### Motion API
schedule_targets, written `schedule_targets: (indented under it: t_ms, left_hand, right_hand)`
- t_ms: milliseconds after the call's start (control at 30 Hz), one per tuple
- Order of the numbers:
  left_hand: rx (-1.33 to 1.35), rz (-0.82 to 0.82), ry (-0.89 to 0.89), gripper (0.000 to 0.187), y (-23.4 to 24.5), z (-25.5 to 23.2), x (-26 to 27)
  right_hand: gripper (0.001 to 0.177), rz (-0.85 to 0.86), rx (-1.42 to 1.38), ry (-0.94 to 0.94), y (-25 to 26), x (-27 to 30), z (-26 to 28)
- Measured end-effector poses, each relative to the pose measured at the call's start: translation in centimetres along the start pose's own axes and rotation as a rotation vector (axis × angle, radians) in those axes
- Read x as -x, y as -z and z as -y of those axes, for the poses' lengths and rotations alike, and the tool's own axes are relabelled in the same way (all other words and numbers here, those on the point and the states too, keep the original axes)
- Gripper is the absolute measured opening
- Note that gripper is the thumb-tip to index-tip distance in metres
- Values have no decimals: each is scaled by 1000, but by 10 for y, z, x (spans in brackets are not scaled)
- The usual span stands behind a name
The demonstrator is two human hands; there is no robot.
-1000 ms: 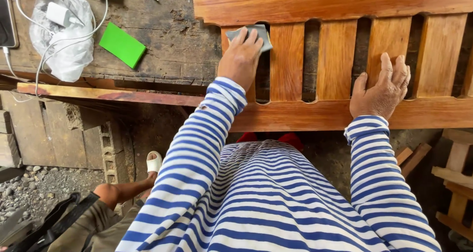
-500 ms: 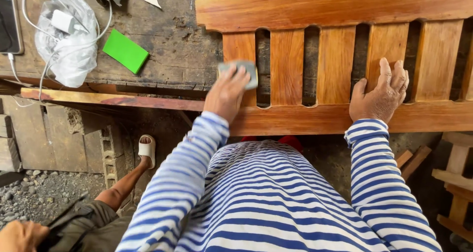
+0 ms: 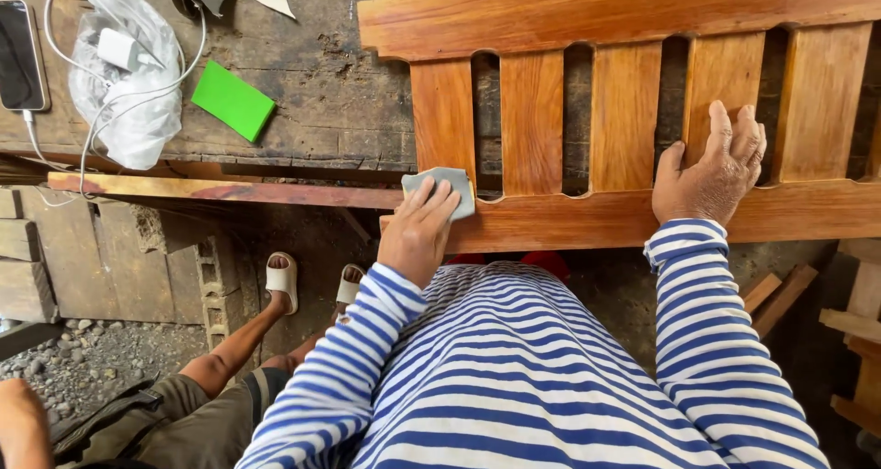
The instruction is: The person sands the surface of a wooden slatted bench using a sanding block. They move the block back and forth along the slats and edges, occasionally pausing to feel the surface with their hand.
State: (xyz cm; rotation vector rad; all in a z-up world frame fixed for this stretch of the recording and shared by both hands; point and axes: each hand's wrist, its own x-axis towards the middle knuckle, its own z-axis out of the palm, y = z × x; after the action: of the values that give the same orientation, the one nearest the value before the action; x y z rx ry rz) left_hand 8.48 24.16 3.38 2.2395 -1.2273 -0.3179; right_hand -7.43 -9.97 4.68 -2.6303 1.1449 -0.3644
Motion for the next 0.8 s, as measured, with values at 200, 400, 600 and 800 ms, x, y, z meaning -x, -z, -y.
schedule_targets:
  t_ms: [200, 400, 600, 800]
  left_hand:
    - [-46, -98, -163, 32, 1, 24, -87]
    - [-275, -70, -154, 22, 3, 28, -125]
    - [-283, 208, -231, 38, 0, -2, -46]
    - [-334, 469, -291, 47, 6, 16, -69]
  right_hand:
    - [51, -19, 3, 34, -2, 0, -1]
    - [50, 2, 2, -4, -2, 0, 3]
    - [52, 7, -10, 3, 1, -1, 1]
    - [52, -17, 7, 23, -2, -1, 0]
